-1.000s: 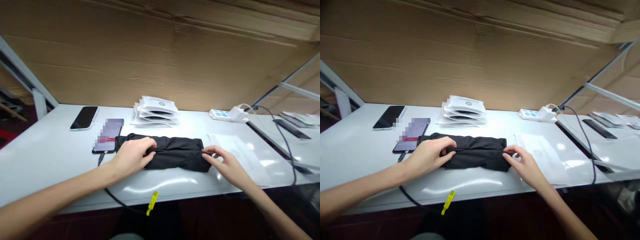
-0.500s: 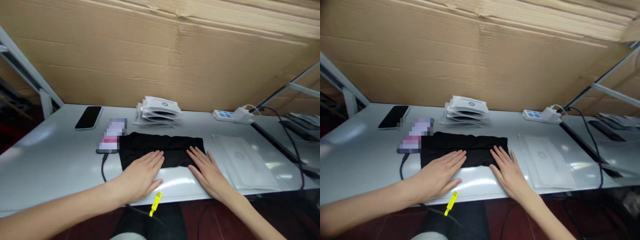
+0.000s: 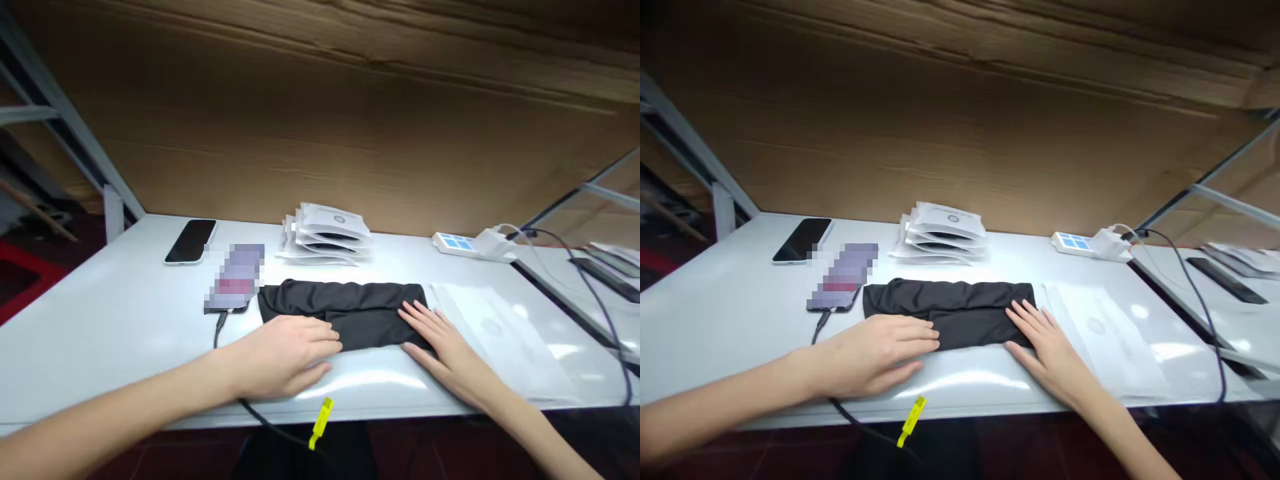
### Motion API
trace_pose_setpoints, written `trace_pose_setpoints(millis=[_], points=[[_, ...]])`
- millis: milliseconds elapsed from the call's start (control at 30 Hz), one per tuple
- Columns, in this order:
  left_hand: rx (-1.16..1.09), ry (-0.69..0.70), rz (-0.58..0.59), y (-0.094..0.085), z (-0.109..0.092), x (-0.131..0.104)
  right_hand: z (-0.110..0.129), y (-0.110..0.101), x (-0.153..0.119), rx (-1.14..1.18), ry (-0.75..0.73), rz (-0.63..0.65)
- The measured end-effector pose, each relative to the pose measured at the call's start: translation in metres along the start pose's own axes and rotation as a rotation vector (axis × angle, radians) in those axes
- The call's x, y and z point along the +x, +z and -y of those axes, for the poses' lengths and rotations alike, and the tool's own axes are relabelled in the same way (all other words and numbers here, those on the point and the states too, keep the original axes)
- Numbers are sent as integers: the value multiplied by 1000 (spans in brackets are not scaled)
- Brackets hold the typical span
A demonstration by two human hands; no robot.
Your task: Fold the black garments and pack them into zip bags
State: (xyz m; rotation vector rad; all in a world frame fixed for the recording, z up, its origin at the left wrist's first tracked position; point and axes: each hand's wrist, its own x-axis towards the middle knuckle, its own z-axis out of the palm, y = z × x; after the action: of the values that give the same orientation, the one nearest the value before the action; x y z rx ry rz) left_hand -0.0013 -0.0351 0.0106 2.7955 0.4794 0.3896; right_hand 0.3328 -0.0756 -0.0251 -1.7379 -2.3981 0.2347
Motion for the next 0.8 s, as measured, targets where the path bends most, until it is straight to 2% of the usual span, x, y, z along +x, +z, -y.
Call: trace_pose_setpoints(millis=[100, 167, 267, 300, 333, 433, 500, 567, 633, 800], points=[[63, -78, -41, -25, 12, -1, -4, -7, -3, 12, 20, -18], [132, -162, -33, -40, 26, -2, 3, -12, -4, 33, 33, -130], [230, -247, 53, -55, 52, -9, 33, -14, -2, 96, 61, -340], [261, -251, 87, -56, 60, -13, 47, -13, -1, 127, 60, -369], [290, -244, 115, -56, 67, -17, 62, -11, 1, 158, 42, -370], [338, -199, 195, -49, 78, -29, 102, 1, 7, 236, -42, -190], [342, -172, 235, -40, 81, -35, 119, 10, 11, 247, -58, -137], [324, -155, 240, -33, 82, -37, 131, 18, 14, 259, -39, -180], [299, -156, 193, -30, 82, -35, 142, 25, 16, 306, -30, -227], [214, -113, 121, -36, 80, -22, 171, 45, 20, 407, 6, -274]])
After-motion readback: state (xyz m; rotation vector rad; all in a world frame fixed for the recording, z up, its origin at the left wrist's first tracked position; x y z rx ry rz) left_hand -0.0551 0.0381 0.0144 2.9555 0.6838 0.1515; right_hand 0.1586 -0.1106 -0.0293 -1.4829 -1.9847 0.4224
